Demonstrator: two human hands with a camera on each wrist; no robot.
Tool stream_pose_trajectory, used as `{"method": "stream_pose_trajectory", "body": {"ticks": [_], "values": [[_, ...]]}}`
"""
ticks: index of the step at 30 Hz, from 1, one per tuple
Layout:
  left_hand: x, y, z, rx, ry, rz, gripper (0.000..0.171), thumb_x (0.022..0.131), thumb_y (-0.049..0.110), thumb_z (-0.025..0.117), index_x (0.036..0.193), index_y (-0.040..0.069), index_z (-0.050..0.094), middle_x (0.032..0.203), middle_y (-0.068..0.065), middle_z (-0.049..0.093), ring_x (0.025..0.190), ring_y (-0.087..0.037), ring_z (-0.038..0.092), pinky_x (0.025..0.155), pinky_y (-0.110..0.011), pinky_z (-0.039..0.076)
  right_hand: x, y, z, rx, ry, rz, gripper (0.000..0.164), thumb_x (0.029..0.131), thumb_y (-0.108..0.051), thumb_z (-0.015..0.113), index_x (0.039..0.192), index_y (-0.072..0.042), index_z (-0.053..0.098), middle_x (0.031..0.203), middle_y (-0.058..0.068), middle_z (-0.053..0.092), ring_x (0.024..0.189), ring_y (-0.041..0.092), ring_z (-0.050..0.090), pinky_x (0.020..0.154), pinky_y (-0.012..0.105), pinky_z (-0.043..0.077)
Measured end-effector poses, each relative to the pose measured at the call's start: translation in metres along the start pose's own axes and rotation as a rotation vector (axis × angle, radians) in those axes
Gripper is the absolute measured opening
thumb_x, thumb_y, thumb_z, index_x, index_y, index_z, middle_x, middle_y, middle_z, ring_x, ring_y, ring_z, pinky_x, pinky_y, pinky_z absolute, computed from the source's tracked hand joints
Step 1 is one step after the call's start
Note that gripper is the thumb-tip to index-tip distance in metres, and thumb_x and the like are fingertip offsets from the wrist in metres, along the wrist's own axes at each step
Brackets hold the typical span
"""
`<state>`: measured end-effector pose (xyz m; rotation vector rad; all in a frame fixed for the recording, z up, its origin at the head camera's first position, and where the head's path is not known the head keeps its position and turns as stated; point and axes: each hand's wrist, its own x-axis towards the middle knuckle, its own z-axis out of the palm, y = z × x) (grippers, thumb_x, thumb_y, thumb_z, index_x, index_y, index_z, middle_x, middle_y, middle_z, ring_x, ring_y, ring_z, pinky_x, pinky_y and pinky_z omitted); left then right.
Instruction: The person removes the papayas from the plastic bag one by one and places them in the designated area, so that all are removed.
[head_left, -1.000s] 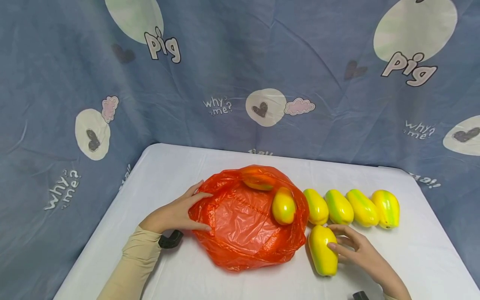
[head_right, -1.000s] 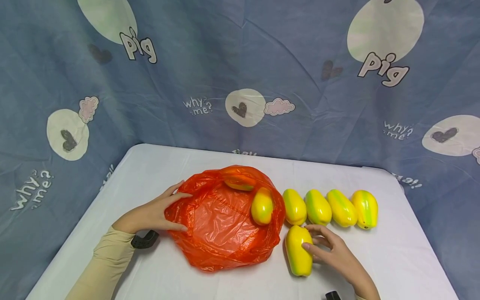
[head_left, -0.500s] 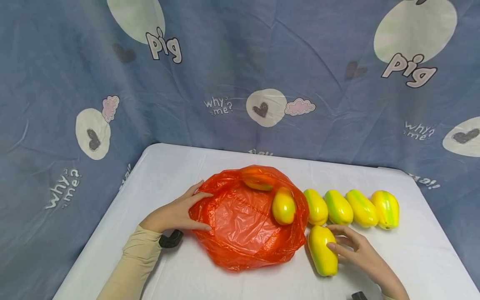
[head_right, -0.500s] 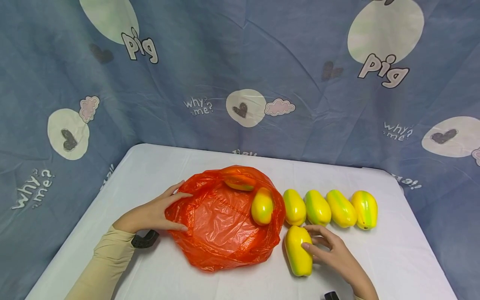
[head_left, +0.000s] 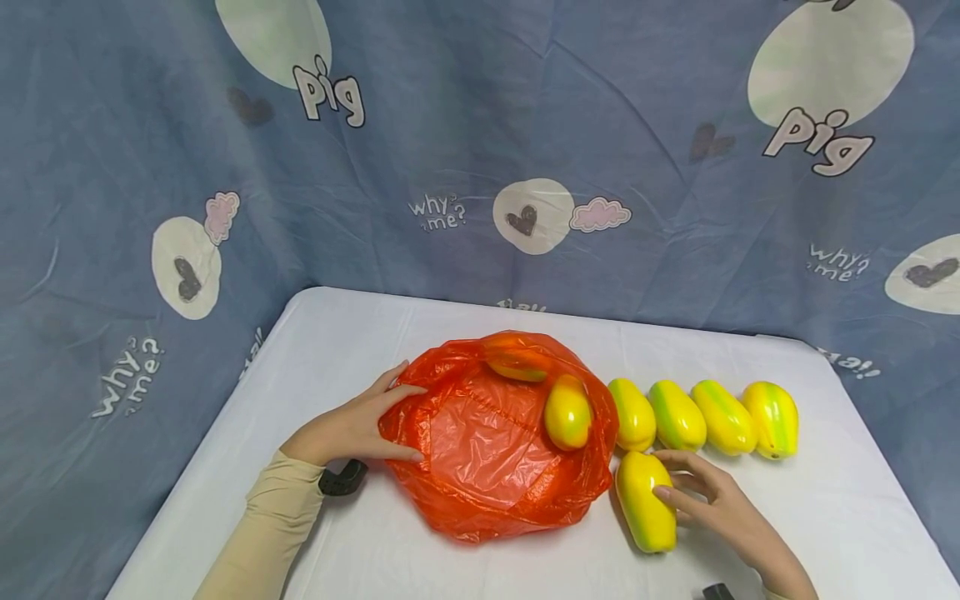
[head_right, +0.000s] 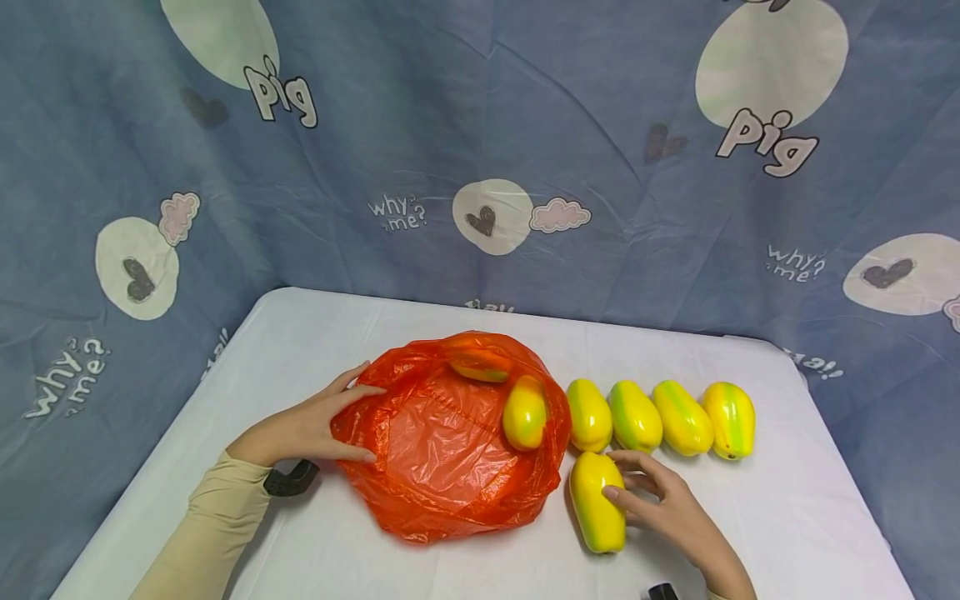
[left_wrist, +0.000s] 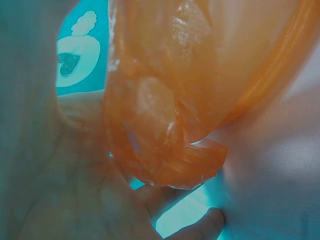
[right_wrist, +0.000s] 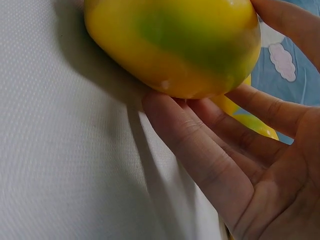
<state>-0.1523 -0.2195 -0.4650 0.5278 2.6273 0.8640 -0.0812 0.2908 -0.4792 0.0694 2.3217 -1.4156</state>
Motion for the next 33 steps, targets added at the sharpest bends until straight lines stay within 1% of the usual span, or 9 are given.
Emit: {"method": "stream_pose_trajectory", "body": {"ticks": [3,13,16,19,21,23,26,29,33], "values": [[0.001,-0.001,0.001,-0.008,0.000,-0.011,0.096,0.072,0.061,0.087,0.151,0.021,0.050,0.174,-0.012,0.010,0.152,-0.044,0.034,0.112,-0.066,0.044,0.000,0.000,-0.001,0.005,-0.001,-0.005,0.058,0.100,-0.031,0.068,0.150,-0.010,0.048,0.151,0.026,0.050,0.134,0.046,0.056,0.084,0.043,0.064],[0.001,-0.002,0.001,-0.024,0.006,-0.001,0.095,0.072,0.061,0.087,0.149,0.020,0.052,0.173,-0.014,0.012,0.149,-0.045,0.038,0.110,-0.066,0.046,0.000,0.000,-0.002,-0.001,0.020,-0.043,0.056,0.101,-0.029,0.067,0.150,-0.008,0.048,0.152,0.026,0.049,0.133,0.045,0.056,0.083,0.036,0.064],[0.000,-0.002,0.001,-0.022,0.006,0.001,0.095,0.072,0.061,0.087,0.149,0.020,0.052,0.173,-0.014,0.012,0.150,-0.045,0.037,0.110,-0.067,0.045,0.000,0.000,-0.004,-0.020,0.037,-0.056,0.055,0.102,-0.030,0.067,0.149,-0.009,0.049,0.149,0.024,0.052,0.130,0.037,0.060,0.085,0.033,0.064],[0.001,-0.002,0.001,-0.017,0.005,-0.001,0.096,0.071,0.062,0.087,0.150,0.020,0.052,0.173,-0.013,0.011,0.150,-0.045,0.037,0.110,-0.066,0.045,-0.001,0.000,-0.007,-0.083,0.067,-0.095,0.052,0.102,-0.031,0.067,0.147,-0.010,0.052,0.141,0.018,0.061,0.121,0.015,0.065,0.087,0.027,0.061],[0.001,-0.001,0.001,-0.013,0.003,-0.004,0.096,0.071,0.062,0.087,0.150,0.019,0.051,0.174,-0.013,0.011,0.150,-0.045,0.037,0.110,-0.066,0.045,-0.001,0.000,-0.009,-0.125,0.092,-0.128,0.050,0.101,-0.030,0.068,0.144,-0.010,0.054,0.136,0.014,0.065,0.113,0.001,0.065,0.088,0.022,0.058],[0.000,-0.001,0.001,-0.011,0.002,-0.004,0.096,0.072,0.062,0.087,0.150,0.019,0.051,0.174,-0.014,0.011,0.150,-0.045,0.037,0.110,-0.066,0.045,-0.002,0.000,-0.011,-0.160,0.116,-0.149,0.048,0.100,-0.030,0.069,0.142,-0.010,0.056,0.132,0.012,0.068,0.107,-0.007,0.063,0.087,0.018,0.056],[0.000,0.000,0.000,-0.011,0.001,0.002,0.095,0.072,0.061,0.086,0.150,0.018,0.051,0.173,-0.014,0.011,0.150,-0.046,0.037,0.110,-0.067,0.045,-0.003,0.000,-0.013,-0.171,0.134,-0.165,0.047,0.099,-0.029,0.071,0.139,-0.008,0.058,0.131,0.014,0.069,0.103,-0.007,0.064,0.085,0.017,0.056],[-0.001,-0.001,-0.001,-0.009,0.006,0.019,0.095,0.072,0.063,0.086,0.149,0.018,0.052,0.173,-0.016,0.011,0.149,-0.047,0.037,0.110,-0.068,0.045,-0.005,-0.001,-0.014,-0.183,0.148,-0.182,0.046,0.098,-0.027,0.073,0.137,-0.006,0.060,0.130,0.016,0.068,0.099,-0.005,0.066,0.083,0.018,0.058],[0.001,-0.002,0.000,-0.007,0.008,0.023,0.095,0.072,0.063,0.086,0.149,0.019,0.053,0.173,-0.016,0.012,0.149,-0.047,0.037,0.110,-0.068,0.045,-0.009,-0.003,-0.017,-0.209,0.177,-0.200,0.044,0.097,-0.027,0.074,0.134,-0.006,0.062,0.127,0.016,0.069,0.097,-0.005,0.066,0.081,0.020,0.059]]}}
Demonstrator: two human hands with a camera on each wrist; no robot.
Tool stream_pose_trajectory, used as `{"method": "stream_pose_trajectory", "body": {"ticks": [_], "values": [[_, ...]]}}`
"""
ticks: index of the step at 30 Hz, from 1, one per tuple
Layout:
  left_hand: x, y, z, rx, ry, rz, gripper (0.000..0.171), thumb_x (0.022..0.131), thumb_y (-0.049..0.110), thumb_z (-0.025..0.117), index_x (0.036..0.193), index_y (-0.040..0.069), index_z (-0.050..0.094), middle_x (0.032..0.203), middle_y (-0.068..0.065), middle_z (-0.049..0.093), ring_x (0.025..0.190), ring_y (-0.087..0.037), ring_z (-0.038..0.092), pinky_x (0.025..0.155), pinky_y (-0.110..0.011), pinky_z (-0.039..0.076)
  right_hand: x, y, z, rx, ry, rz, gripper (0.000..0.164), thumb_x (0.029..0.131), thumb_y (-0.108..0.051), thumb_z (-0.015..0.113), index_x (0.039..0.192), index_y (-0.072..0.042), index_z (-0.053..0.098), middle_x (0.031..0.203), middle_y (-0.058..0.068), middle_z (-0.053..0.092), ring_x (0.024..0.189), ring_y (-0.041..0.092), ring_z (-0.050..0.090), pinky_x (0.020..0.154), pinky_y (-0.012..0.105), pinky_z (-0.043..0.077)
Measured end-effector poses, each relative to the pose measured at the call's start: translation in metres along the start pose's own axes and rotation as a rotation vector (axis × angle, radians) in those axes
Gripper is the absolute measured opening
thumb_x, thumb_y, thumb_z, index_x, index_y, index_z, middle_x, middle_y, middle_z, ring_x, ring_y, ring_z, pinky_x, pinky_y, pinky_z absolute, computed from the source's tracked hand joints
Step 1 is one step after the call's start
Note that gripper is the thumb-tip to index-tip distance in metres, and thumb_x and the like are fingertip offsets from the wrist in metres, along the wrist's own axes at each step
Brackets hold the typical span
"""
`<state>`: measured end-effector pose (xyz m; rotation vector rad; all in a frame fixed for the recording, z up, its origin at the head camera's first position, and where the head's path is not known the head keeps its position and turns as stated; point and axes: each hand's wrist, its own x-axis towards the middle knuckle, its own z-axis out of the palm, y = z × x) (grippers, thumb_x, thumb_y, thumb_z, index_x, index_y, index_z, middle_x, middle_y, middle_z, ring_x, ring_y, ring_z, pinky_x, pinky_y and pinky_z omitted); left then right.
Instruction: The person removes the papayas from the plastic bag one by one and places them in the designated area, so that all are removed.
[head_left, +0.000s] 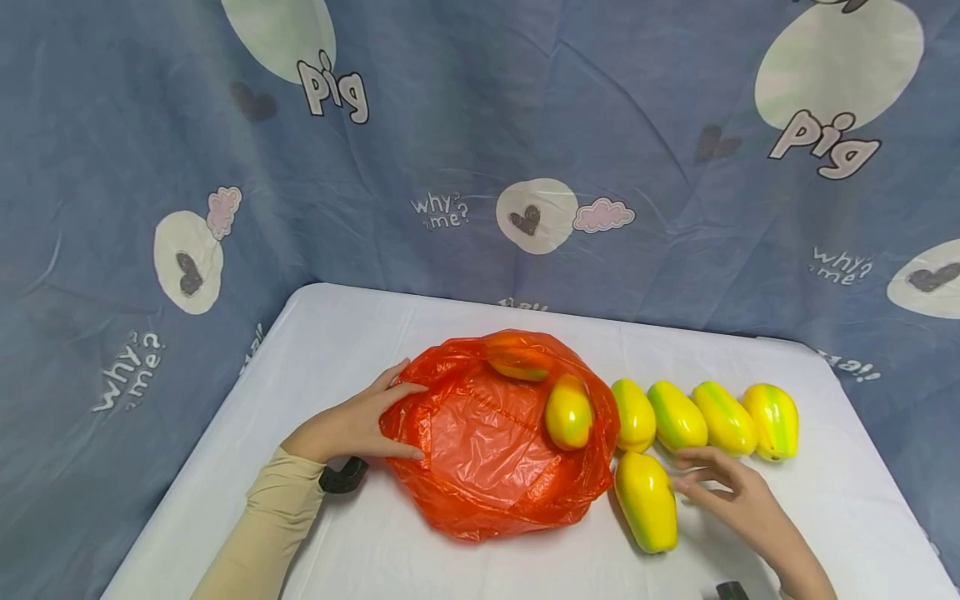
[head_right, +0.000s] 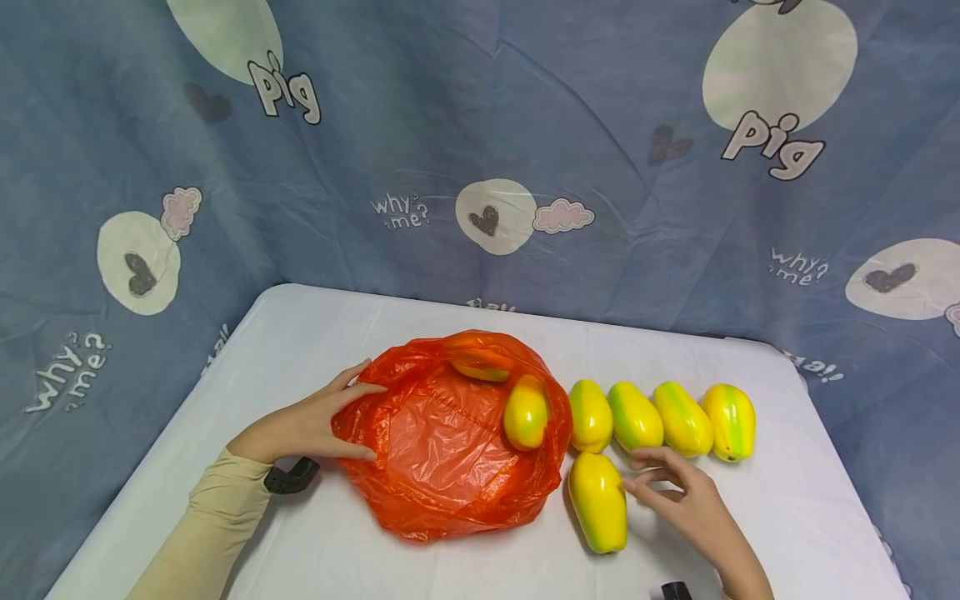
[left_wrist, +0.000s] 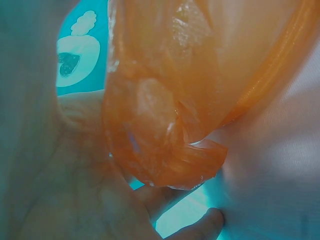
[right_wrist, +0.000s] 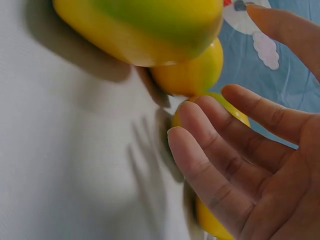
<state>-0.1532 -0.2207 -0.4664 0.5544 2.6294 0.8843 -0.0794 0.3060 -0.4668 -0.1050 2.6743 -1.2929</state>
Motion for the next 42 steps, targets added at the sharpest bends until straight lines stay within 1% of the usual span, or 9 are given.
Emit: {"method": "stream_pose_trajectory", "body": {"ticks": [6,10,17,25,29,31,35,38,42], "values": [[0.001,0.001,0.001,-0.007,-0.004,-0.020,0.092,0.072,0.059,0.088,0.148,0.021,0.053,0.173,-0.014,0.011,0.150,-0.046,0.037,0.110,-0.068,0.045,-0.002,-0.004,-0.009,-0.044,0.050,-0.017,0.041,0.097,-0.023,0.074,0.133,-0.005,0.062,0.125,0.017,0.069,0.097,-0.010,0.063,0.077,0.019,0.060],[0.000,0.002,0.000,-0.016,-0.008,-0.027,0.091,0.073,0.057,0.088,0.148,0.020,0.053,0.173,-0.014,0.011,0.150,-0.046,0.036,0.110,-0.068,0.045,-0.001,-0.010,-0.013,-0.046,0.083,-0.034,0.043,0.097,-0.023,0.074,0.133,-0.005,0.062,0.119,0.013,0.072,0.098,-0.010,0.063,0.077,0.018,0.060],[0.000,0.002,-0.002,-0.016,-0.010,-0.026,0.093,0.073,0.059,0.087,0.150,0.020,0.052,0.174,-0.014,0.010,0.150,-0.046,0.036,0.111,-0.068,0.044,0.004,-0.031,-0.019,-0.044,0.141,-0.146,0.037,0.097,-0.016,0.074,0.131,-0.005,0.063,0.113,0.000,0.073,0.100,-0.009,0.064,0.079,0.014,0.058],[-0.001,0.002,-0.002,-0.009,-0.013,-0.032,0.096,0.073,0.060,0.087,0.152,0.019,0.050,0.174,-0.013,0.009,0.152,-0.046,0.034,0.111,-0.068,0.043,0.017,-0.067,-0.021,-0.128,0.142,-0.176,0.036,0.098,-0.024,0.073,0.128,-0.006,0.065,0.121,0.014,0.070,0.102,-0.013,0.061,0.081,0.013,0.057],[-0.001,0.002,-0.002,-0.006,-0.010,-0.026,0.095,0.073,0.060,0.087,0.151,0.019,0.050,0.174,-0.014,0.010,0.151,-0.047,0.035,0.111,-0.068,0.043,0.025,-0.082,-0.021,-0.144,0.121,-0.176,0.035,0.099,-0.028,0.072,0.128,-0.010,0.066,0.124,0.013,0.070,0.103,-0.014,0.060,0.082,0.014,0.057],[-0.001,0.002,-0.002,-0.007,-0.012,-0.029,0.095,0.073,0.059,0.087,0.151,0.019,0.050,0.174,-0.013,0.010,0.151,-0.046,0.035,0.112,-0.068,0.043,0.029,-0.090,-0.020,-0.147,0.108,-0.186,0.035,0.099,-0.029,0.072,0.129,-0.013,0.066,0.127,0.012,0.070,0.105,-0.010,0.062,0.084,0.013,0.056],[-0.001,0.002,-0.002,-0.006,-0.015,-0.023,0.096,0.073,0.060,0.087,0.152,0.019,0.049,0.174,-0.014,0.009,0.151,-0.047,0.034,0.111,-0.069,0.043,0.036,-0.104,-0.016,-0.152,0.078,-0.205,0.035,0.098,-0.030,0.073,0.129,-0.015,0.066,0.128,0.010,0.070,0.110,0.008,0.068,0.087,0.013,0.055],[-0.001,0.002,-0.002,-0.005,-0.012,-0.014,0.096,0.073,0.059,0.087,0.152,0.019,0.050,0.174,-0.015,0.009,0.151,-0.048,0.034,0.111,-0.069,0.042,0.040,-0.113,-0.012,-0.147,0.042,-0.201,0.036,0.098,-0.032,0.073,0.130,-0.016,0.065,0.129,0.009,0.071,0.114,0.022,0.069,0.092,0.024,0.060],[-0.001,0.002,-0.002,0.000,-0.006,-0.002,0.095,0.073,0.059,0.088,0.151,0.018,0.050,0.173,-0.017,0.010,0.150,-0.048,0.036,0.111,-0.069,0.043,0.049,-0.124,-0.004,-0.131,-0.022,-0.184,0.039,0.098,-0.034,0.073,0.130,-0.014,0.064,0.129,0.010,0.070,0.119,0.030,0.068,0.096,0.045,0.061]]}}
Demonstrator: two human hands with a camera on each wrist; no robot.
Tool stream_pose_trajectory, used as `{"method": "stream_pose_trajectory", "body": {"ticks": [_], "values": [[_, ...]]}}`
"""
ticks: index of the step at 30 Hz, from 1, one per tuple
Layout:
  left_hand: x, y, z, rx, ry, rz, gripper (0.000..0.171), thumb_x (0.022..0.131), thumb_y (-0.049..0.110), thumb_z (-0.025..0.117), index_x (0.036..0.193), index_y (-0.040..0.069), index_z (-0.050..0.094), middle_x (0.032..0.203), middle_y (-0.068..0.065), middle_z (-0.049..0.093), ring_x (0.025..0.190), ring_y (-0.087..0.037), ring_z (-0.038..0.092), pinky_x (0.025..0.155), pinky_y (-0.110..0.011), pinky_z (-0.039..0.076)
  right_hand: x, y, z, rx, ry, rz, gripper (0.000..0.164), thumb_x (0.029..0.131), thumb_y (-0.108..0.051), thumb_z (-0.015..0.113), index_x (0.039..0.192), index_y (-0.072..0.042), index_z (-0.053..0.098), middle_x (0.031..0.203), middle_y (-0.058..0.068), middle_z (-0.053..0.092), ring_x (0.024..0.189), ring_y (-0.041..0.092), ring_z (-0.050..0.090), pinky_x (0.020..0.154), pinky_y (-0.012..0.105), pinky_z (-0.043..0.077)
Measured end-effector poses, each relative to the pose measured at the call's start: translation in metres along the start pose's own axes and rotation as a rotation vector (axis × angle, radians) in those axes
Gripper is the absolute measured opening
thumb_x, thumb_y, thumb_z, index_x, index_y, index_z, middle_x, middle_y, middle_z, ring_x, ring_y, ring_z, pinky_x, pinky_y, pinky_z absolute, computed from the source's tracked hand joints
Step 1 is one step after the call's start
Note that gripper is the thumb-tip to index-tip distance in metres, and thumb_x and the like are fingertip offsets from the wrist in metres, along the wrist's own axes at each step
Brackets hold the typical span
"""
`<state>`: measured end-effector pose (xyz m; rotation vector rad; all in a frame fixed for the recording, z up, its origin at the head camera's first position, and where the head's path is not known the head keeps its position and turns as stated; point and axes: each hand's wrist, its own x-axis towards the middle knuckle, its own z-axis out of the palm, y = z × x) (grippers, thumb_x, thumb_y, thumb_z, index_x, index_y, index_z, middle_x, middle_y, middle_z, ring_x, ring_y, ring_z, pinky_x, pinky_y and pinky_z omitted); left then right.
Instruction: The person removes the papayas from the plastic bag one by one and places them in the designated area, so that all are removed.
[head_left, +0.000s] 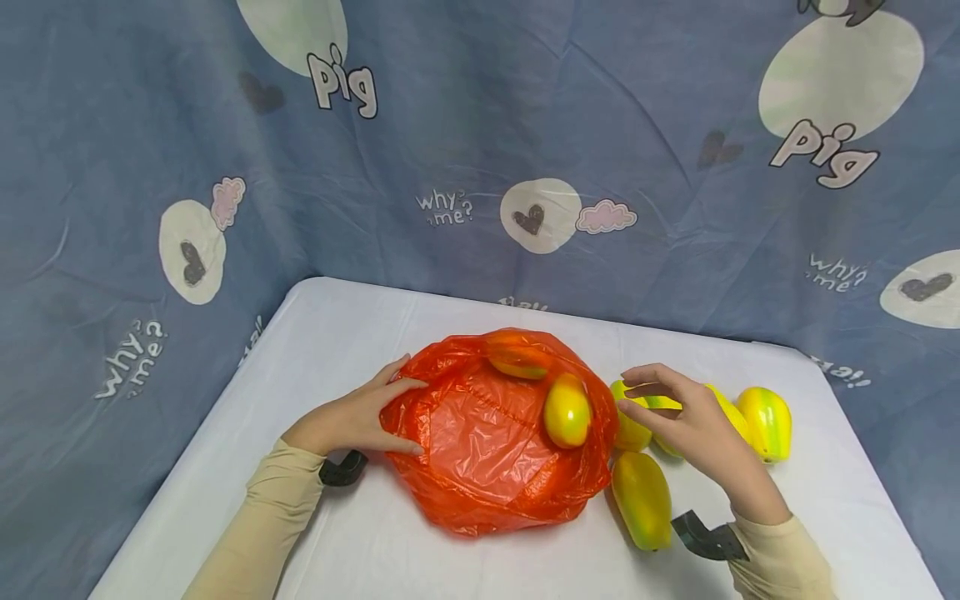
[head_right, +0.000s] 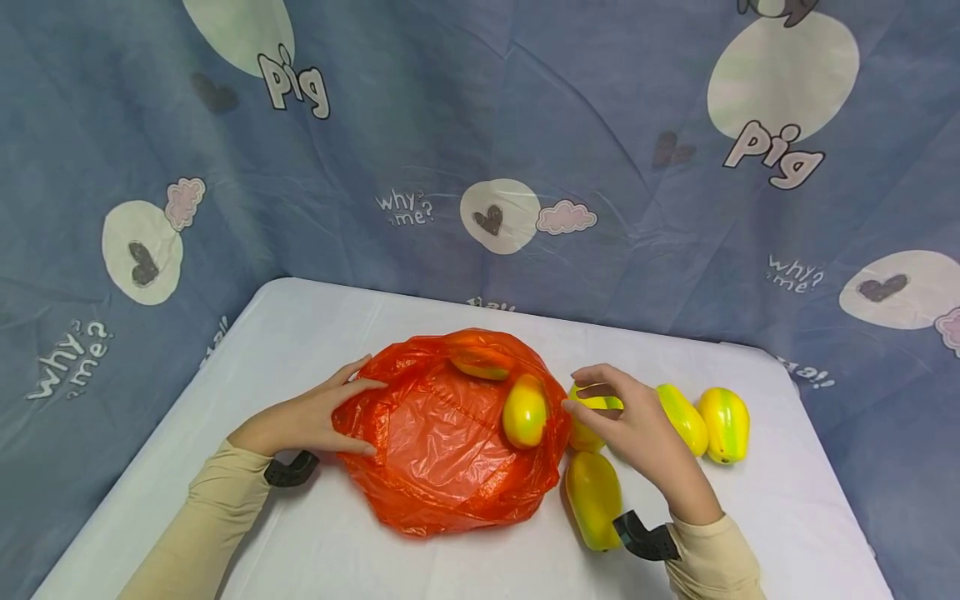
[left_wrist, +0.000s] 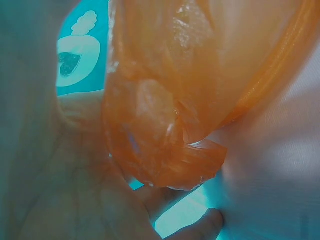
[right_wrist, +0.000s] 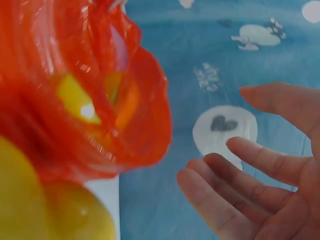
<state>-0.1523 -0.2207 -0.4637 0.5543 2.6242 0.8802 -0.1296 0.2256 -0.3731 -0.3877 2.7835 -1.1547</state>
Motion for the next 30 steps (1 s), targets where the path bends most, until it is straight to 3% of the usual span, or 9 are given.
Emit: {"method": "stream_pose_trajectory", "body": {"ticks": [14,22,30], "values": [[0.000,-0.002,0.001,0.006,-0.002,-0.007,0.097,0.073,0.062,0.086,0.152,0.020,0.049,0.174,-0.015,0.009,0.151,-0.047,0.034,0.111,-0.068,0.043,0.043,-0.030,0.023,-0.012,-0.143,-0.086,0.039,0.095,-0.035,0.076,0.126,-0.012,0.068,0.124,0.009,0.072,0.118,0.027,0.067,0.100,0.050,0.058],[-0.001,0.000,0.000,0.006,-0.007,-0.017,0.097,0.073,0.062,0.086,0.152,0.020,0.049,0.174,-0.014,0.009,0.152,-0.047,0.034,0.111,-0.068,0.043,0.067,-0.039,0.042,-0.158,-0.236,-0.154,0.040,0.094,-0.032,0.076,0.123,-0.005,0.069,0.118,0.013,0.073,0.110,0.029,0.067,0.097,0.052,0.058],[0.000,-0.001,0.001,0.005,-0.001,-0.005,0.095,0.073,0.062,0.086,0.150,0.019,0.052,0.173,-0.016,0.011,0.149,-0.048,0.036,0.110,-0.069,0.044,0.083,-0.047,0.060,-0.336,-0.333,-0.065,0.049,0.093,-0.036,0.077,0.128,-0.003,0.066,0.115,0.012,0.073,0.093,0.021,0.062,0.083,0.036,0.058]]}}
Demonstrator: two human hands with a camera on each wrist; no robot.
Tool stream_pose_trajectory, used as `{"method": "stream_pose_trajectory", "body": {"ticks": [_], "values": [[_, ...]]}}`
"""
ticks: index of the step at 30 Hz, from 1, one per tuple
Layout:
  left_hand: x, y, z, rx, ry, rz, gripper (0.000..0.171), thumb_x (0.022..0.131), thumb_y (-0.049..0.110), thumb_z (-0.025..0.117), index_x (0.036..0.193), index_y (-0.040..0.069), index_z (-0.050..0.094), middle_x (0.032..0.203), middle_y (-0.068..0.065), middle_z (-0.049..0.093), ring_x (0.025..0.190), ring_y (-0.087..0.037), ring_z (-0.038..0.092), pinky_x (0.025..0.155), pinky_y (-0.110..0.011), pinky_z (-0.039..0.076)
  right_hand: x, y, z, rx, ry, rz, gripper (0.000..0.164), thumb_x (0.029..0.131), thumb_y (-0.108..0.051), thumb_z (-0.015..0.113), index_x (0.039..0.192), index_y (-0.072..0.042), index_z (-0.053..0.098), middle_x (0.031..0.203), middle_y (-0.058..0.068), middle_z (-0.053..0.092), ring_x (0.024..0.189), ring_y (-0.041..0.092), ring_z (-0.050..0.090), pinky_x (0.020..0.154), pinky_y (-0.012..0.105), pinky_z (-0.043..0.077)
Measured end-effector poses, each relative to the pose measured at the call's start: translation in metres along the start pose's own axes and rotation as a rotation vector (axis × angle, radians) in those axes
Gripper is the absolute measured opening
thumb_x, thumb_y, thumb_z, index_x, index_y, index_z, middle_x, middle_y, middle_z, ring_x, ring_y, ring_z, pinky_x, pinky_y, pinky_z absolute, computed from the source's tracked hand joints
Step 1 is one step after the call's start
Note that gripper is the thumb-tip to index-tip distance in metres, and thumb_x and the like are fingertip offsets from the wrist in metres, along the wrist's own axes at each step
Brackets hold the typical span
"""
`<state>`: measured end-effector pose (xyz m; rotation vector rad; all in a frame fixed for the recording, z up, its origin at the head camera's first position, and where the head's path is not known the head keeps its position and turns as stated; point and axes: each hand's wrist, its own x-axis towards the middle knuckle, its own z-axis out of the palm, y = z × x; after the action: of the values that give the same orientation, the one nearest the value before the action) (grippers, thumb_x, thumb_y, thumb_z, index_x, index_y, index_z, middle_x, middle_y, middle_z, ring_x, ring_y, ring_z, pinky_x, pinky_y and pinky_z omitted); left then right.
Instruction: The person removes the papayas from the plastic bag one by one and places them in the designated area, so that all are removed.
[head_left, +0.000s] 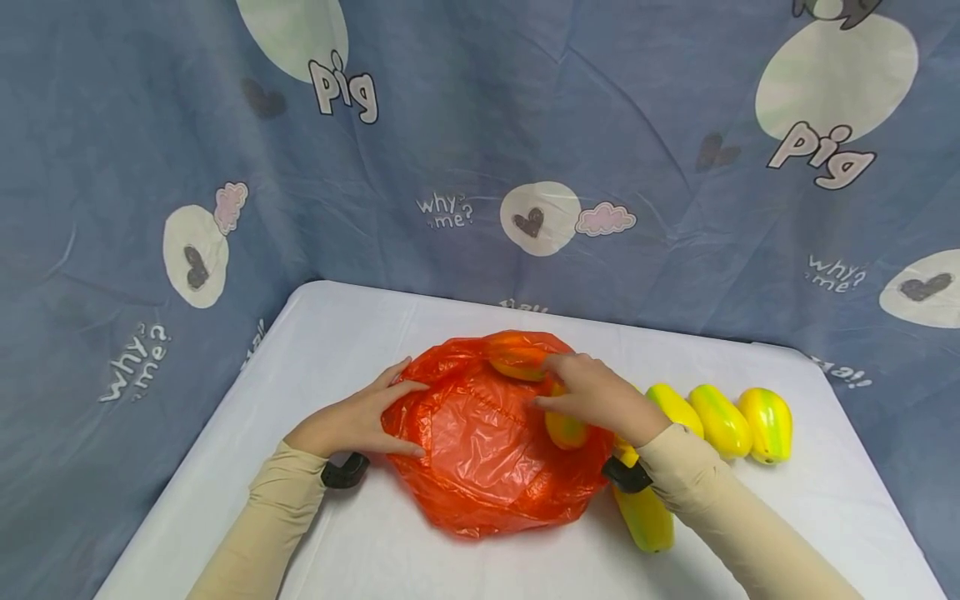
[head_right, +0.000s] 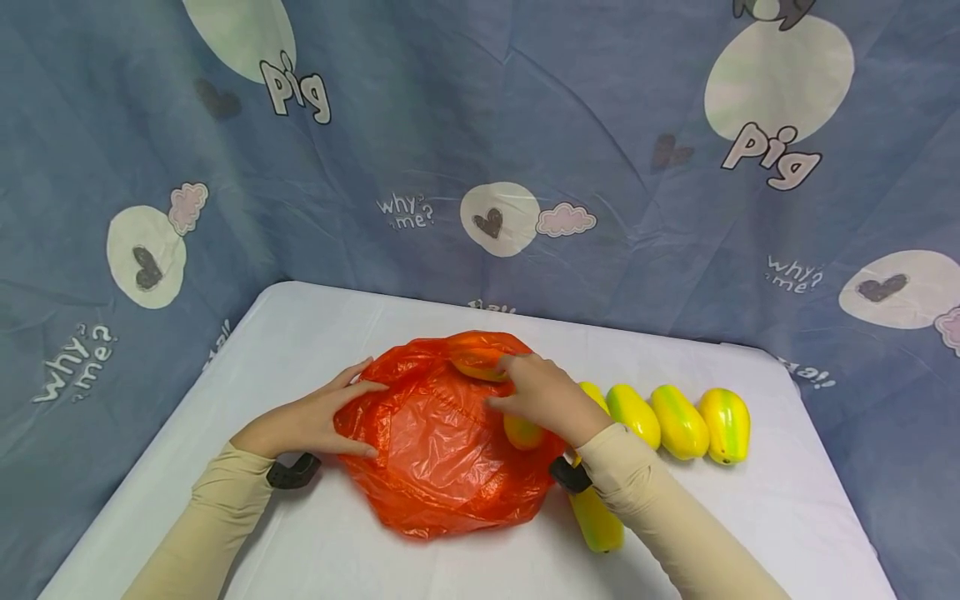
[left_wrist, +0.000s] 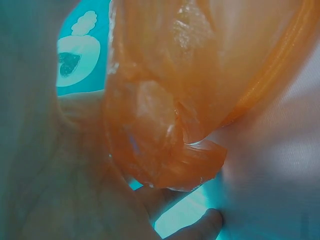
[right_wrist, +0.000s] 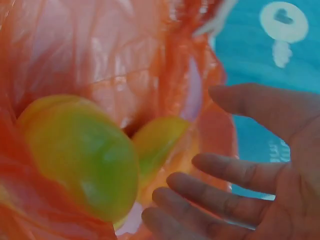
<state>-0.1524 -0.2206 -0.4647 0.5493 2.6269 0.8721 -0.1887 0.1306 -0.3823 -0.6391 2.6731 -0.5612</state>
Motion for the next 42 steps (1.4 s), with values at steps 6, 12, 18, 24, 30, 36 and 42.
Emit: {"method": "stream_pose_trajectory", "body": {"ticks": [6,12,18,24,30,36,42], "values": [[0.000,-0.002,0.002,0.001,0.000,-0.013,0.094,0.072,0.062,0.086,0.150,0.021,0.052,0.174,-0.013,0.010,0.151,-0.046,0.036,0.111,-0.068,0.044,0.011,-0.006,0.010,-0.186,-0.014,0.022,0.045,0.090,-0.036,0.080,0.119,-0.005,0.067,0.105,0.009,0.071,0.088,0.023,0.064,0.082,0.041,0.060],[0.000,-0.002,0.002,0.012,0.001,-0.011,0.095,0.072,0.063,0.086,0.150,0.022,0.052,0.174,-0.012,0.010,0.151,-0.045,0.037,0.111,-0.067,0.044,0.017,-0.006,0.015,-0.298,0.000,0.040,0.044,0.088,-0.037,0.083,0.114,-0.006,0.068,0.093,0.006,0.067,0.083,0.023,0.062,0.078,0.042,0.062],[0.000,-0.001,0.001,0.032,0.008,0.014,0.094,0.072,0.064,0.086,0.149,0.021,0.052,0.174,-0.014,0.011,0.149,-0.046,0.038,0.110,-0.067,0.044,0.021,-0.001,0.015,-0.321,-0.002,0.087,0.038,0.087,-0.037,0.083,0.105,-0.006,0.069,0.086,0.005,0.064,0.076,0.023,0.058,0.068,0.036,0.057],[0.000,-0.002,0.001,0.020,0.007,0.012,0.093,0.072,0.063,0.086,0.148,0.020,0.053,0.173,-0.015,0.012,0.150,-0.046,0.038,0.111,-0.067,0.044,0.023,0.001,0.020,-0.303,-0.024,0.098,0.042,0.083,-0.035,0.086,0.108,-0.006,0.068,0.094,0.008,0.064,0.081,0.024,0.059,0.077,0.038,0.059],[0.000,-0.002,0.002,0.015,0.007,0.015,0.093,0.072,0.062,0.087,0.148,0.020,0.053,0.173,-0.015,0.012,0.150,-0.046,0.037,0.112,-0.067,0.043,0.024,0.000,0.023,-0.243,-0.043,0.095,0.049,0.079,-0.036,0.090,0.110,-0.007,0.066,0.094,0.007,0.061,0.082,0.024,0.059,0.076,0.036,0.058],[0.000,-0.002,0.002,0.012,0.005,0.014,0.093,0.072,0.061,0.087,0.148,0.020,0.053,0.173,-0.016,0.012,0.150,-0.046,0.037,0.111,-0.068,0.043,0.024,-0.001,0.024,-0.209,-0.103,0.109,0.065,0.079,-0.039,0.090,0.130,-0.011,0.062,0.105,0.006,0.064,0.094,0.024,0.059,0.087,0.039,0.059],[0.001,-0.002,0.002,0.011,0.003,0.010,0.093,0.072,0.061,0.087,0.147,0.019,0.053,0.173,-0.016,0.012,0.149,-0.046,0.038,0.110,-0.068,0.044,0.023,-0.003,0.023,-0.189,-0.144,0.122,0.075,0.075,-0.031,0.092,0.141,-0.015,0.059,0.118,0.009,0.063,0.100,0.026,0.060,0.087,0.040,0.059]]}}
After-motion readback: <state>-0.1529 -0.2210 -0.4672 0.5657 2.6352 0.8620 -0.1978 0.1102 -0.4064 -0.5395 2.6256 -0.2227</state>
